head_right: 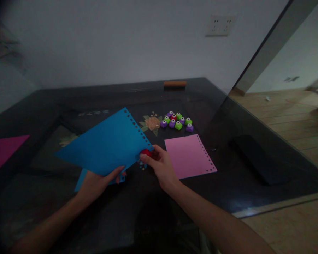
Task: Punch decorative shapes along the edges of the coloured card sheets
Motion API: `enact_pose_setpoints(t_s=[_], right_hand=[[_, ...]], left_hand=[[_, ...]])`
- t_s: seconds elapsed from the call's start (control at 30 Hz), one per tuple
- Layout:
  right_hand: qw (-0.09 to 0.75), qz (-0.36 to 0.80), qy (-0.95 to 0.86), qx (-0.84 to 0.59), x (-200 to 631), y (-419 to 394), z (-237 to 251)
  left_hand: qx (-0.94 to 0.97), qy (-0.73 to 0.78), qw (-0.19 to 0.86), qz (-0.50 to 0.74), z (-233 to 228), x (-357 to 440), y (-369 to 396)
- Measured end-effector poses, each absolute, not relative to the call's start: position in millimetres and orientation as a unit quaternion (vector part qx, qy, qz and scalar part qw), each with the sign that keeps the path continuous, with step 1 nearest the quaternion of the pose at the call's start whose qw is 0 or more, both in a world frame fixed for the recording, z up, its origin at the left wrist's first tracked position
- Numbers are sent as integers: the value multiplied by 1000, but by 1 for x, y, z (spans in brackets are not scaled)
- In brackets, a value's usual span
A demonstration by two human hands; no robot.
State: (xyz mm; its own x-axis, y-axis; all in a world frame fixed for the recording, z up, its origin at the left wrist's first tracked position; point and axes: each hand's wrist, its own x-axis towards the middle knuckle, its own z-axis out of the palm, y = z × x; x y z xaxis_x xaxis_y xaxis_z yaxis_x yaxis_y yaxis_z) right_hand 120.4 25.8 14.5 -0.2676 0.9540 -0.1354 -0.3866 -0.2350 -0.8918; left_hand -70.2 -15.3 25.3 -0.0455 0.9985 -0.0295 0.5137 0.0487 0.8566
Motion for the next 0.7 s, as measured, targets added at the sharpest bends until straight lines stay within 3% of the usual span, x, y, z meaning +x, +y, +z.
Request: enact_pose_setpoints(t_s=[0.7], right_hand=[[459,695,-411,-372,119,26,17]], left_hand=[[585,640,346,359,27,-74,-12]])
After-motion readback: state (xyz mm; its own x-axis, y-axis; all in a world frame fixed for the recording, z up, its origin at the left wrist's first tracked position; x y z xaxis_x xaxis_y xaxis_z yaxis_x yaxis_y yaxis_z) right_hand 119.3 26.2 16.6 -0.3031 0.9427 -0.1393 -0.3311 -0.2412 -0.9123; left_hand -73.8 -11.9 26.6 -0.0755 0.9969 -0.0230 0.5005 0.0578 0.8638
